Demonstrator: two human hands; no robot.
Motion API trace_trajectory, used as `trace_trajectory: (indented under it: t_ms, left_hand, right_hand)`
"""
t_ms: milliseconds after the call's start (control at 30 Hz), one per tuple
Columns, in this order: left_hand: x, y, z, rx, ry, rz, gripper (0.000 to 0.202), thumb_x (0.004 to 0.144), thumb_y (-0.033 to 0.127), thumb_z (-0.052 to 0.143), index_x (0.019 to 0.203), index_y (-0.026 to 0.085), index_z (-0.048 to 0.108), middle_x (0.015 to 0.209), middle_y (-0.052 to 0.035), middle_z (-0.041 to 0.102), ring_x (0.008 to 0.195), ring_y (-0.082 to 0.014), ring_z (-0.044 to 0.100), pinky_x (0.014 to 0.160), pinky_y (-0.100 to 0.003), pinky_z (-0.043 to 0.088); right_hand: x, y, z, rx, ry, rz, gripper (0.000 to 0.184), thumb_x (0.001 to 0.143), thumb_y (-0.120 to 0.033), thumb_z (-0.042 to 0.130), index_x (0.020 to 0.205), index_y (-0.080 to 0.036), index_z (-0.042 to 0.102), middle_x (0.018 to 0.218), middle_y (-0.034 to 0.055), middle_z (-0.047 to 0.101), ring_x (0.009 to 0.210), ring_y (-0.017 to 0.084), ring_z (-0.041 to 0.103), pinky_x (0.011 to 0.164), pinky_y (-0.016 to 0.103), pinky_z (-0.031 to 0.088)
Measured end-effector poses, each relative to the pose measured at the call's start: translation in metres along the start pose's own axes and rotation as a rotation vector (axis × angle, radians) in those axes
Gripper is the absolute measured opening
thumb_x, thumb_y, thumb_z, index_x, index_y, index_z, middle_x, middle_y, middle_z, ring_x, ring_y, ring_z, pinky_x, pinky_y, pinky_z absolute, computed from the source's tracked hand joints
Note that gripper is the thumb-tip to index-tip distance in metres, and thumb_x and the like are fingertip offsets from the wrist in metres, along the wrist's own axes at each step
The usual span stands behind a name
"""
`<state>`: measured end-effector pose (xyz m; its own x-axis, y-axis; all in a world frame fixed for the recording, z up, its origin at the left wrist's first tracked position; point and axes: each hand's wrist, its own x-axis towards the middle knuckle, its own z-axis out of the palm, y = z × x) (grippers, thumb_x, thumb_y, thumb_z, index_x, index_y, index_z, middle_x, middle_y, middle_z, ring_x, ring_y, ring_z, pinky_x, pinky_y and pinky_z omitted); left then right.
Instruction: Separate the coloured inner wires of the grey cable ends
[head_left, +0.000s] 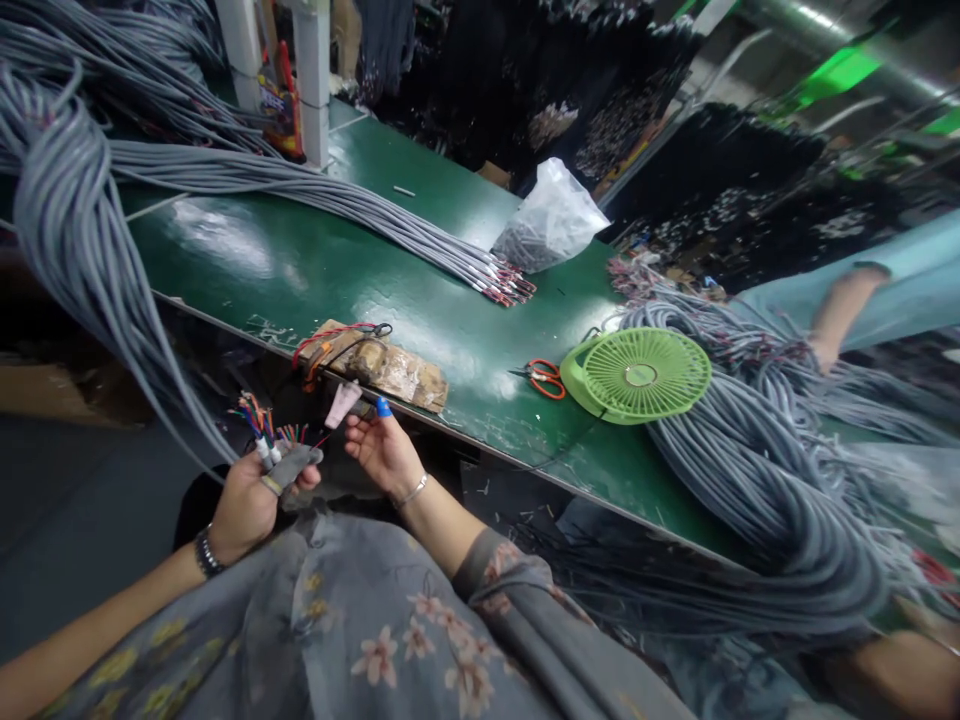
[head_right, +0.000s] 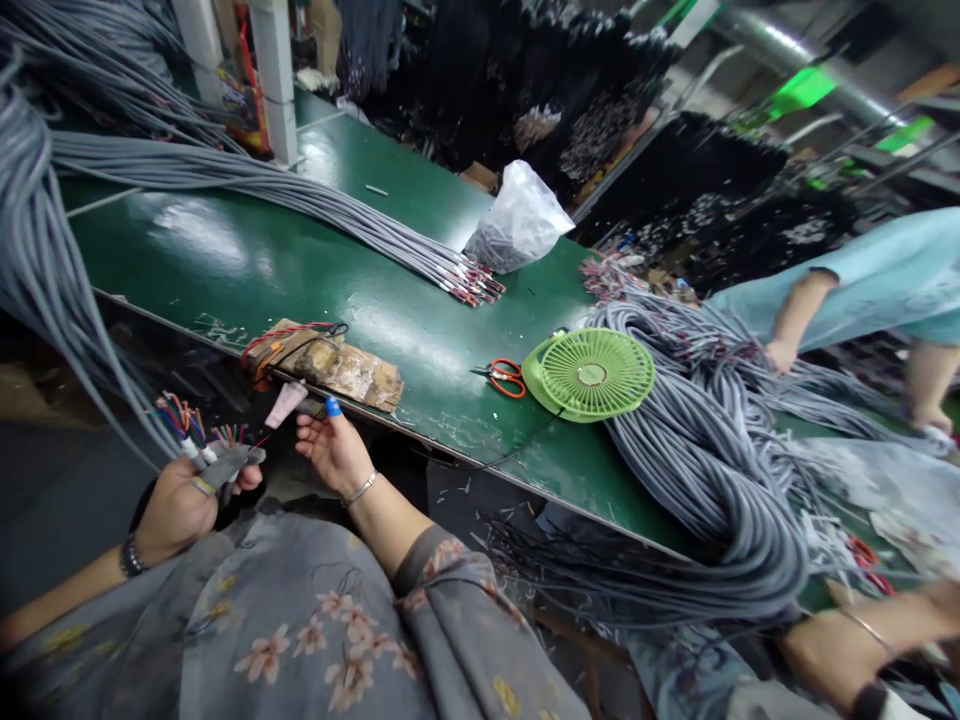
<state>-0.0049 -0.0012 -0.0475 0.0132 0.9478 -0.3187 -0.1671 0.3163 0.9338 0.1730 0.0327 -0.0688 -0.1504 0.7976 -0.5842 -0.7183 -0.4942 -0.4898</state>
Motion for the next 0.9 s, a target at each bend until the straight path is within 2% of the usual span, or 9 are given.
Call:
trace_trajectory:
  t_ms: [167,300,433,533,633,700,767,833,900]
  left_hand:
    - [-0.003,-0.006,0.003,-0.033,-0.027,0.041,0.040,0.062,0.055,0.088,0.077,0.018,0.082,0.077,-0.0113,0.084,0.076,-0.0277,0.077,0.073,-0.037,0.062]
    - [-0.008,-0.011,0.006,0.008,-0.074,0.010,0.030,0.063,0.047,0.086,0.076,0.020,0.079,0.071,-0.0085,0.082,0.063,-0.0231,0.073,0.055,-0.031,0.056]
    - [-0.015,-0.020,0.012,0.130,-0.216,0.020,0.012,0.071,0.030,0.077,0.070,0.020,0.072,0.064,-0.0001,0.076,0.059,-0.0163,0.066,0.059,-0.027,0.054]
    - [-0.018,-0.029,0.019,0.199,-0.242,0.092,0.009,0.076,0.024,0.070,0.069,0.019,0.068,0.061,0.0024,0.071,0.058,-0.0134,0.062,0.059,-0.025,0.049]
    - [-0.017,-0.039,0.024,0.210,-0.261,0.197,0.006,0.080,0.022,0.065,0.077,0.019,0.068,0.069,0.0007,0.075,0.062,-0.0138,0.064,0.061,-0.025,0.049]
    - [-0.015,-0.047,0.025,0.277,-0.230,0.236,0.007,0.079,0.017,0.063,0.083,0.020,0.067,0.073,-0.0001,0.076,0.064,-0.0154,0.067,0.061,-0.025,0.050]
    - [-0.013,-0.055,0.023,0.370,-0.183,0.256,0.018,0.072,0.010,0.062,0.087,0.022,0.065,0.075,-0.0007,0.077,0.069,-0.0183,0.070,0.063,-0.026,0.050]
    - [-0.012,-0.062,0.021,0.420,-0.157,0.260,0.028,0.066,0.007,0.063,0.089,0.023,0.064,0.076,-0.0009,0.077,0.072,-0.0212,0.072,0.064,-0.028,0.050]
    - [-0.012,-0.066,0.019,0.408,-0.186,0.284,0.032,0.064,0.008,0.065,0.093,0.023,0.066,0.079,-0.0022,0.079,0.075,-0.0236,0.074,0.066,-0.029,0.051]
  right_hand:
    - [-0.006,0.001,-0.017,-0.047,0.032,-0.008,0.030,0.089,-0.044,0.076,0.074,-0.019,0.067,0.073,0.0004,0.068,0.059,0.011,0.057,0.056,0.021,0.049]
    - [-0.008,0.007,-0.033,-0.128,0.009,-0.022,0.023,0.078,-0.038,0.084,0.078,-0.020,0.069,0.073,-0.0002,0.067,0.059,0.011,0.056,0.054,0.022,0.050]
    - [-0.011,0.012,-0.046,-0.276,-0.090,-0.065,0.029,0.072,-0.040,0.086,0.087,-0.020,0.072,0.073,-0.0016,0.064,0.058,0.010,0.053,0.054,0.021,0.050]
    - [-0.015,0.013,-0.054,-0.457,-0.175,-0.144,0.030,0.076,-0.046,0.082,0.088,-0.021,0.071,0.073,-0.0018,0.063,0.059,0.011,0.053,0.055,0.022,0.051]
    - [-0.023,0.011,-0.062,-0.655,-0.262,-0.242,0.031,0.084,-0.051,0.076,0.086,-0.021,0.070,0.072,-0.0007,0.062,0.060,0.013,0.055,0.059,0.024,0.053]
    - [-0.030,0.008,-0.068,-0.833,-0.313,-0.300,0.031,0.086,-0.051,0.075,0.096,-0.021,0.072,0.077,0.0011,0.066,0.066,0.016,0.061,0.067,0.029,0.056]
    - [-0.036,0.005,-0.072,-1.060,-0.383,-0.398,0.037,0.090,-0.053,0.072,0.110,-0.023,0.073,0.089,0.0046,0.071,0.084,0.022,0.068,0.085,0.037,0.059]
    - [-0.041,0.002,-0.070,-1.288,-0.448,-0.542,0.043,0.092,-0.055,0.069,0.121,-0.024,0.071,0.106,0.0088,0.073,0.106,0.028,0.069,0.102,0.046,0.055]
    - [-0.045,0.000,-0.061,-1.471,-0.502,-0.695,0.049,0.092,-0.057,0.067,0.129,-0.024,0.069,0.119,0.0120,0.069,0.117,0.032,0.065,0.108,0.051,0.051]
